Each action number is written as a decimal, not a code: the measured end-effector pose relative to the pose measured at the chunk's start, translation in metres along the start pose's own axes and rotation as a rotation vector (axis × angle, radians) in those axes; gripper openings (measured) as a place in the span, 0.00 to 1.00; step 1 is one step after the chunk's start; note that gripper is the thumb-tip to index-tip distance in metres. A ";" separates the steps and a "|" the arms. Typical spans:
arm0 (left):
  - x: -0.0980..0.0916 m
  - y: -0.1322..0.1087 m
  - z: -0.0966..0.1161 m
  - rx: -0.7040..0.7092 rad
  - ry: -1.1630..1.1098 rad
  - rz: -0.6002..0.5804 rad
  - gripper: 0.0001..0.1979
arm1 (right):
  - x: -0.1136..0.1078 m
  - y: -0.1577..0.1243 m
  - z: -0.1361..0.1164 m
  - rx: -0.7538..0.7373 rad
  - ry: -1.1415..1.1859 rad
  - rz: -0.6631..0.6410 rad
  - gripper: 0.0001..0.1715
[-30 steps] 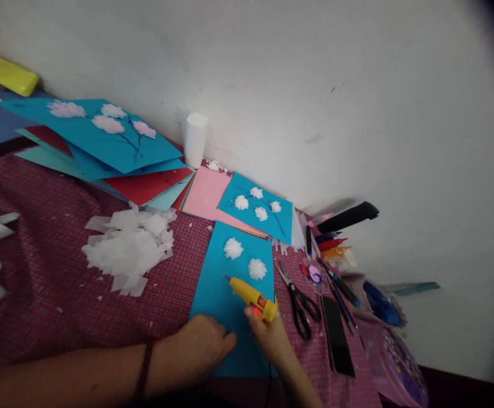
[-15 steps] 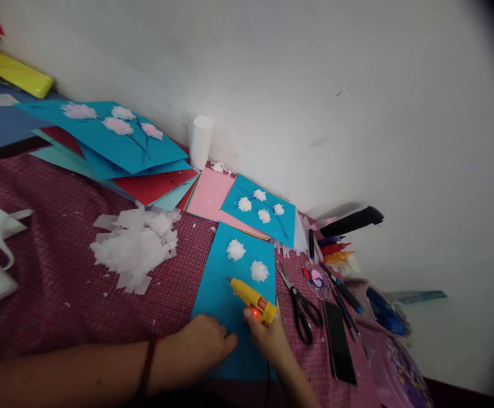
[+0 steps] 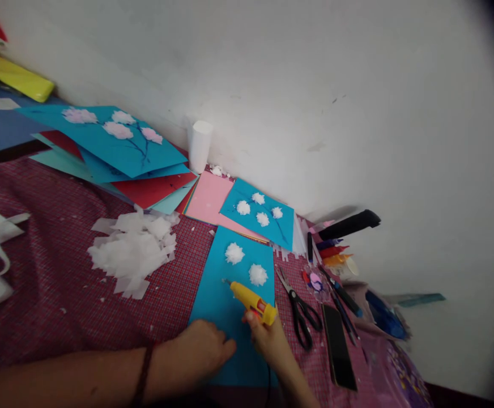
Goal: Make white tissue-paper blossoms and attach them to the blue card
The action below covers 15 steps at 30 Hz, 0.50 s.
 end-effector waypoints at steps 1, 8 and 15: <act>0.000 0.000 0.000 -0.003 0.001 -0.016 0.04 | 0.000 0.000 0.002 0.013 -0.003 0.001 0.25; 0.004 -0.001 -0.001 0.008 0.003 -0.003 0.07 | -0.002 -0.002 0.007 0.054 -0.013 -0.001 0.27; 0.003 -0.001 0.000 0.021 0.004 -0.016 0.05 | -0.003 -0.004 -0.004 0.007 -0.046 -0.029 0.27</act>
Point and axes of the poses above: each hand's wrist, its own y-axis towards the middle knuckle, its own x-axis out of the palm, z = x × y, the point moved 9 cm from there along y, towards the middle knuckle, and after that the axes turned 12 degrees about -x, right-handed, at the moved point
